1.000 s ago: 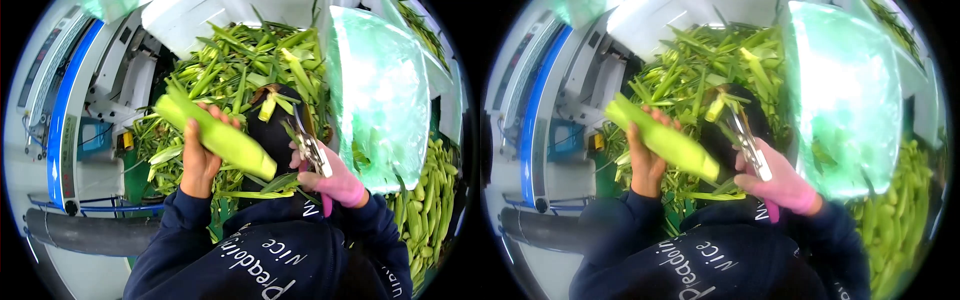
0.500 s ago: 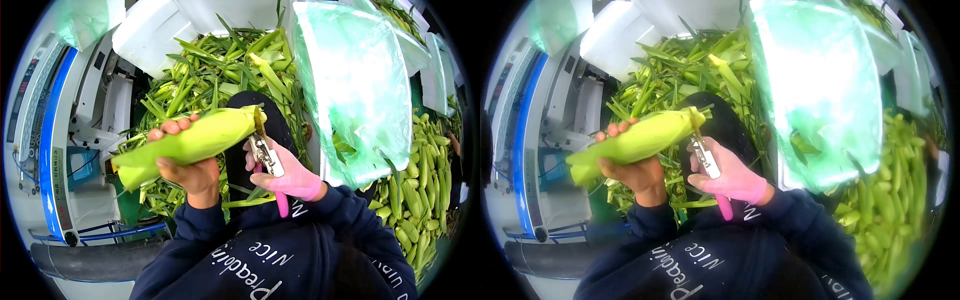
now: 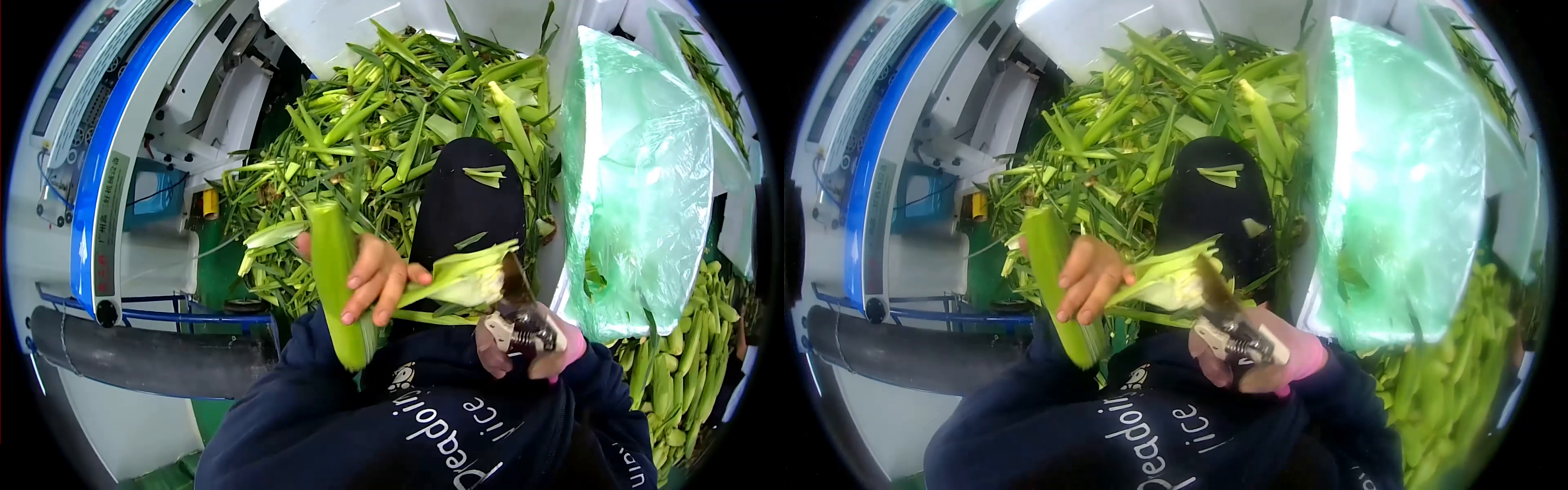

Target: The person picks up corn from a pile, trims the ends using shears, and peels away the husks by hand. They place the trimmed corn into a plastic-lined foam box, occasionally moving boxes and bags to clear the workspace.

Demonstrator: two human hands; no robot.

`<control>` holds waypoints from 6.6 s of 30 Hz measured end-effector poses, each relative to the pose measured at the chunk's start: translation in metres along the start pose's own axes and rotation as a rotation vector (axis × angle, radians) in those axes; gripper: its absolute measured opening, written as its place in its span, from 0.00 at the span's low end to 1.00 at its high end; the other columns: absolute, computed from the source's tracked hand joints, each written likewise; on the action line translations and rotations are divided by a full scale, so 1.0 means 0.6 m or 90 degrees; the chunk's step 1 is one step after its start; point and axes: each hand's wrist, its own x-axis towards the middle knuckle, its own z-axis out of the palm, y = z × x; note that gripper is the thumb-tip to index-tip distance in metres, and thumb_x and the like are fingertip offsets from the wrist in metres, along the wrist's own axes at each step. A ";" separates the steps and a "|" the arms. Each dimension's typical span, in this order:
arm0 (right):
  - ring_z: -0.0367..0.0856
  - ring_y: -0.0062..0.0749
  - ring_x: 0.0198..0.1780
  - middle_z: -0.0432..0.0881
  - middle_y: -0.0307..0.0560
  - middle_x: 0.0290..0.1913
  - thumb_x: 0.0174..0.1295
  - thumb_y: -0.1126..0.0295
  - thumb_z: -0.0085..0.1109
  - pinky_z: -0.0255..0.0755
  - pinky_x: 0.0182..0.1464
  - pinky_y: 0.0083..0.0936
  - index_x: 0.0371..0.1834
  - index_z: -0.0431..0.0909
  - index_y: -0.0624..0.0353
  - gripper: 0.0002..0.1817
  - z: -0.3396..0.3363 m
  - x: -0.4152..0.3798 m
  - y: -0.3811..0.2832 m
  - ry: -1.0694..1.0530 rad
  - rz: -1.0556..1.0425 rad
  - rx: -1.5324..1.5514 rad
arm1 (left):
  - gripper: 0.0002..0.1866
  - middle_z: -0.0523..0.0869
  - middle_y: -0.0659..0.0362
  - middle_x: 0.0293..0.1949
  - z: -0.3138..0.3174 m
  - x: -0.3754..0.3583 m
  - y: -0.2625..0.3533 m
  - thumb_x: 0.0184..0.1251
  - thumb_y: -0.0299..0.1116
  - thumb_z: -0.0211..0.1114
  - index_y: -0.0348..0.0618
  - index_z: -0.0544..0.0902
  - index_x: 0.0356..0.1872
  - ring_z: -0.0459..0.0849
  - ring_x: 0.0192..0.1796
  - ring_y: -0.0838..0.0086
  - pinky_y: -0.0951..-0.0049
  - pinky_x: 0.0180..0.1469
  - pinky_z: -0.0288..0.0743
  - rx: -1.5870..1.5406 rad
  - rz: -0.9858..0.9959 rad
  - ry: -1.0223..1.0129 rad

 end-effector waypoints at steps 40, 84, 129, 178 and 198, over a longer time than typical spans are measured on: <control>0.85 0.40 0.48 0.84 0.56 0.44 0.66 0.70 0.59 0.82 0.49 0.32 0.57 0.72 0.65 0.18 0.023 -0.066 0.018 0.347 -0.173 0.038 | 0.47 0.77 0.50 0.64 0.030 0.013 -0.061 0.72 0.69 0.52 0.38 0.59 0.75 0.85 0.56 0.49 0.52 0.51 0.84 0.562 -0.242 0.743; 0.77 0.20 0.33 0.77 0.37 0.36 0.63 0.77 0.60 0.73 0.37 0.22 0.51 0.75 0.60 0.14 0.071 -0.223 0.062 0.882 -0.542 -0.025 | 0.13 0.81 0.54 0.26 0.052 0.213 -0.310 0.67 0.36 0.69 0.36 0.79 0.33 0.82 0.28 0.64 0.67 0.37 0.77 1.212 -0.458 0.153; 0.79 0.34 0.34 0.78 0.44 0.35 0.69 0.65 0.53 0.75 0.36 0.33 0.56 0.73 0.66 0.18 0.318 -0.598 0.352 1.418 -0.909 0.036 | 0.22 0.87 0.50 0.44 -0.207 0.124 -0.451 0.66 0.37 0.68 0.42 0.79 0.60 0.86 0.42 0.54 0.59 0.44 0.80 1.217 -0.437 -0.600; 0.79 0.32 0.46 0.80 0.48 0.52 0.71 0.64 0.55 0.75 0.53 0.28 0.68 0.68 0.70 0.27 0.119 -0.423 0.069 1.101 -0.597 -0.268 | 0.24 0.86 0.47 0.52 -0.125 0.735 -0.001 0.68 0.40 0.64 0.35 0.79 0.59 0.84 0.54 0.55 0.55 0.58 0.78 1.813 -0.003 0.010; 0.78 0.60 0.49 0.81 0.60 0.45 0.53 0.69 0.65 0.73 0.52 0.47 0.57 0.72 0.62 0.26 0.264 -0.447 0.189 1.441 0.262 -0.464 | 0.23 0.88 0.47 0.50 -0.140 0.895 -0.343 0.72 0.49 0.61 0.44 0.83 0.58 0.86 0.52 0.50 0.54 0.55 0.80 1.738 -0.093 -0.838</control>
